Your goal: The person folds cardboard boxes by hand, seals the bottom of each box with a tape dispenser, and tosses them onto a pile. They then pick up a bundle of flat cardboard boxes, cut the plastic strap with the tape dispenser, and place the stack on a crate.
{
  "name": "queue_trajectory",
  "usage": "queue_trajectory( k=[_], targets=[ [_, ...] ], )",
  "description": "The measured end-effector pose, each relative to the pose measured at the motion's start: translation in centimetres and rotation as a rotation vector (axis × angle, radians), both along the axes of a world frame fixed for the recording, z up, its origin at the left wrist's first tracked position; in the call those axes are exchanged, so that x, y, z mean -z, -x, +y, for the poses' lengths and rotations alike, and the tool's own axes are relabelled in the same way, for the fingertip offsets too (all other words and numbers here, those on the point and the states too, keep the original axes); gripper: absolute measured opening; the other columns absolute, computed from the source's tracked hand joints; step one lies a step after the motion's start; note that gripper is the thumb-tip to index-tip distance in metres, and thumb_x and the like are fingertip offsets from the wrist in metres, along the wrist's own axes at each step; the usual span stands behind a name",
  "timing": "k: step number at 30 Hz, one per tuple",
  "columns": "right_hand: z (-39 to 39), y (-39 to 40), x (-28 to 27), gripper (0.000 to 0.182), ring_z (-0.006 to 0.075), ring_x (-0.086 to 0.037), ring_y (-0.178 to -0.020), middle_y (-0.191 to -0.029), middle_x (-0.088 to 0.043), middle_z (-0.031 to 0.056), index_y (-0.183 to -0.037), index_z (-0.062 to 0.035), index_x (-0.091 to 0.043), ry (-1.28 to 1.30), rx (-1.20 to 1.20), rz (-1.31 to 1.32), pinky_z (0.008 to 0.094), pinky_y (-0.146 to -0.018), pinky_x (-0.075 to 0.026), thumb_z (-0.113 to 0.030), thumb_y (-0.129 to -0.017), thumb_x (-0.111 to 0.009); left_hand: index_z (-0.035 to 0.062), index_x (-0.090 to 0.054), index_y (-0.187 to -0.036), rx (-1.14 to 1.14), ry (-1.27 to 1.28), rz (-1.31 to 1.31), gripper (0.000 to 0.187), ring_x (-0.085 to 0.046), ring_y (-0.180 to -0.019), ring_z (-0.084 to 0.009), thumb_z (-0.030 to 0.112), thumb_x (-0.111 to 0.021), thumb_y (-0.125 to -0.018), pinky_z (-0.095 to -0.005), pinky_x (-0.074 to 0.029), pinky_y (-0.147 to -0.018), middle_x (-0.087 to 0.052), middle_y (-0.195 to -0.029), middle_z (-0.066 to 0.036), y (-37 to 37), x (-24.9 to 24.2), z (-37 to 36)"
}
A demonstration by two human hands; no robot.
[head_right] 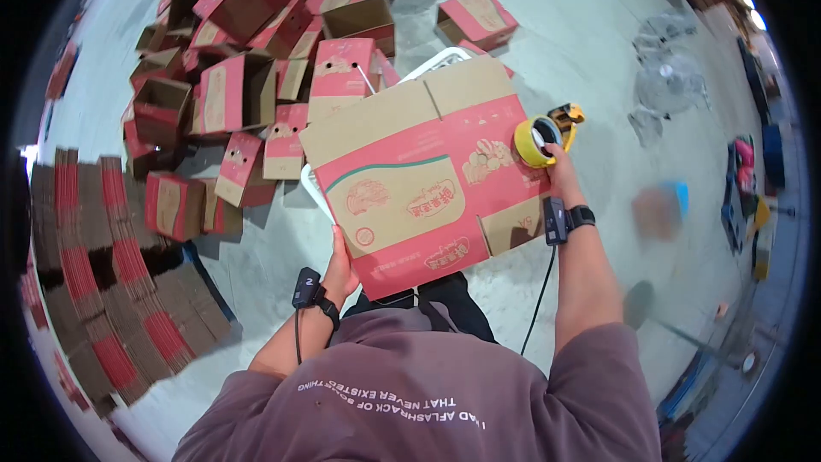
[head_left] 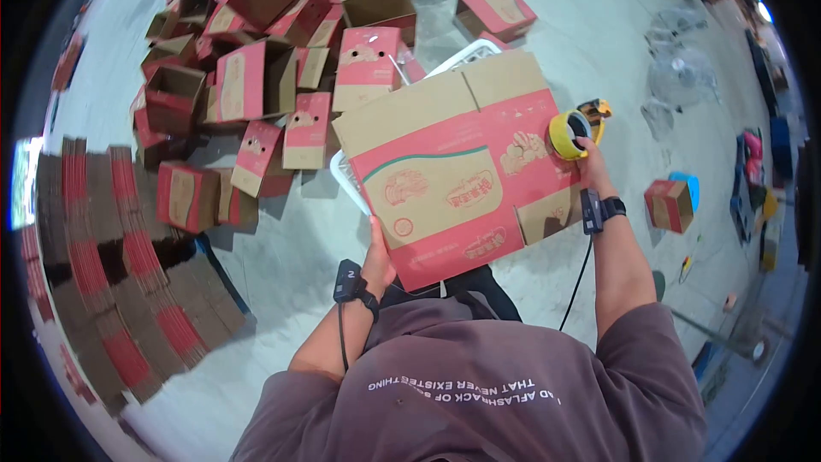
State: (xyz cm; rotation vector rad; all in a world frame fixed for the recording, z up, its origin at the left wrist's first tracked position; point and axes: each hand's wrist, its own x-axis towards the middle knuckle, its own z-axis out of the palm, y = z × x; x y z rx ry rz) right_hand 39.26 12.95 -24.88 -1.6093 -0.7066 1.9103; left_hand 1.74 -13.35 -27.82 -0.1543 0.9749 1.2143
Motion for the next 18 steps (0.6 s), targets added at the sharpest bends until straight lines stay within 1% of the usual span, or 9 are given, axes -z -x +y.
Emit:
queue_trajectory(
  k=[2,4,6,9,11,12,15,16,18],
  targets=[
    [1.5,-1.3,2.5,0.049,0.0263,-0.066,-0.088,-0.104,-0.066,0.0134,-0.123,-0.0011,-0.050,-0.059,-0.012,0.161,0.0404,-0.073,-0.056,-0.034,-0.086,-0.053,0.0077,-0.034,-0.141,-0.059,0.026,0.089,0.077,-0.042,-0.127,-0.0226,0.066,-0.031,-0.091,-0.0385,-0.038,-0.103,-0.045,-0.139,-0.009,-0.1,0.2,-0.3],
    [2.3,-1.3,2.5,0.051,0.0254,-0.064,-0.095,-0.110,-0.064,0.0120,-0.127,-0.0039,-0.048,-0.177,0.074,0.153,0.0435,-0.084,-0.053,-0.033,-0.086,-0.055,0.0057,-0.037,-0.139,0.035,0.316,0.393,0.075,-0.046,-0.123,-0.0197,0.064,-0.031,-0.093,-0.0326,-0.040,-0.098,-0.047,-0.136,-0.009,1.0,3.0,-1.8],
    [2.8,-1.9,0.8,0.044,0.0205,-0.062,-0.098,-0.112,-0.063,0.0046,-0.125,-0.0112,-0.052,-0.067,0.136,0.206,0.0366,-0.083,-0.051,-0.031,-0.086,-0.058,0.0043,-0.043,-0.135,-0.090,0.375,0.445,0.068,-0.050,-0.116,-0.0159,0.059,-0.032,-0.096,-0.0277,-0.039,-0.093,-0.051,-0.131,-0.008,1.6,6.2,-3.1],
    [5.9,-4.5,2.7,0.050,0.0178,-0.055,-0.110,-0.120,-0.058,0.0009,-0.127,-0.0189,-0.048,-0.019,0.097,-0.021,0.0403,-0.094,-0.040,-0.039,-0.083,-0.060,0.0028,-0.048,-0.128,-0.012,0.421,0.576,0.053,-0.055,-0.110,-0.0157,0.045,-0.040,-0.098,-0.0286,-0.043,-0.091,-0.058,-0.120,-0.008,1.2,6.3,-2.7],
    [9.2,-7.0,6.5,0.064,0.0178,-0.046,-0.121,-0.129,-0.052,0.0008,-0.134,-0.0220,-0.039,0.024,0.012,-0.082,0.0470,-0.104,-0.023,-0.048,-0.080,-0.061,0.0024,-0.048,-0.129,-0.109,0.314,0.505,0.051,-0.057,-0.107,-0.0169,0.042,-0.042,-0.097,-0.0295,-0.045,-0.089,-0.059,-0.118,-0.009,0.1,7.7,-2.4],
    [10.6,-7.2,7.5,0.064,0.0178,-0.046,-0.121,-0.129,-0.052,0.0008,-0.134,-0.0220,-0.039,0.031,-0.022,-0.073,0.0470,-0.104,-0.023,-0.048,-0.080,-0.061,0.0021,-0.048,-0.129,-0.170,0.177,0.444,0.048,-0.058,-0.104,-0.0182,0.038,-0.045,-0.097,-0.0304,-0.047,-0.087,-0.061,-0.116,-0.010,-0.2,8.2,-2.2],
    [12.1,-5.5,9.7,0.066,0.0188,-0.045,-0.122,-0.133,-0.050,0.0009,-0.138,-0.0206,-0.036,0.073,-0.143,-0.158,0.0453,-0.102,-0.025,-0.051,-0.082,-0.055,0.0017,-0.048,-0.130,-0.260,0.244,0.190,0.046,-0.060,-0.099,-0.0186,0.033,-0.047,-0.096,-0.0322,-0.050,-0.083,-0.061,-0.114,-0.011,-1.3,6.1,-1.4],
    [12.1,-5.4,10.4,0.066,0.0188,-0.045,-0.122,-0.133,-0.050,0.0009,-0.138,-0.0206,-0.036,0.083,-0.170,-0.155,0.0453,-0.102,-0.025,-0.051,-0.082,-0.055,0.0017,-0.048,-0.130,-0.286,0.258,0.192,0.046,-0.060,-0.099,-0.0186,0.033,-0.047,-0.096,-0.0322,-0.050,-0.083,-0.061,-0.114,-0.011,-1.2,8.7,-2.8],
    [12.1,-5.7,11.9,0.060,0.0220,-0.043,-0.126,-0.132,-0.053,0.0032,-0.133,-0.0156,-0.045,0.035,-0.150,0.079,0.0468,-0.106,-0.022,-0.053,-0.086,-0.048,0.0012,-0.047,-0.131,0.142,0.095,0.951,0.048,-0.060,-0.100,-0.0181,0.034,-0.047,-0.096,-0.0321,-0.050,-0.082,-0.060,-0.117,-0.012,-1.0,16.3,-6.3]
  ],
)
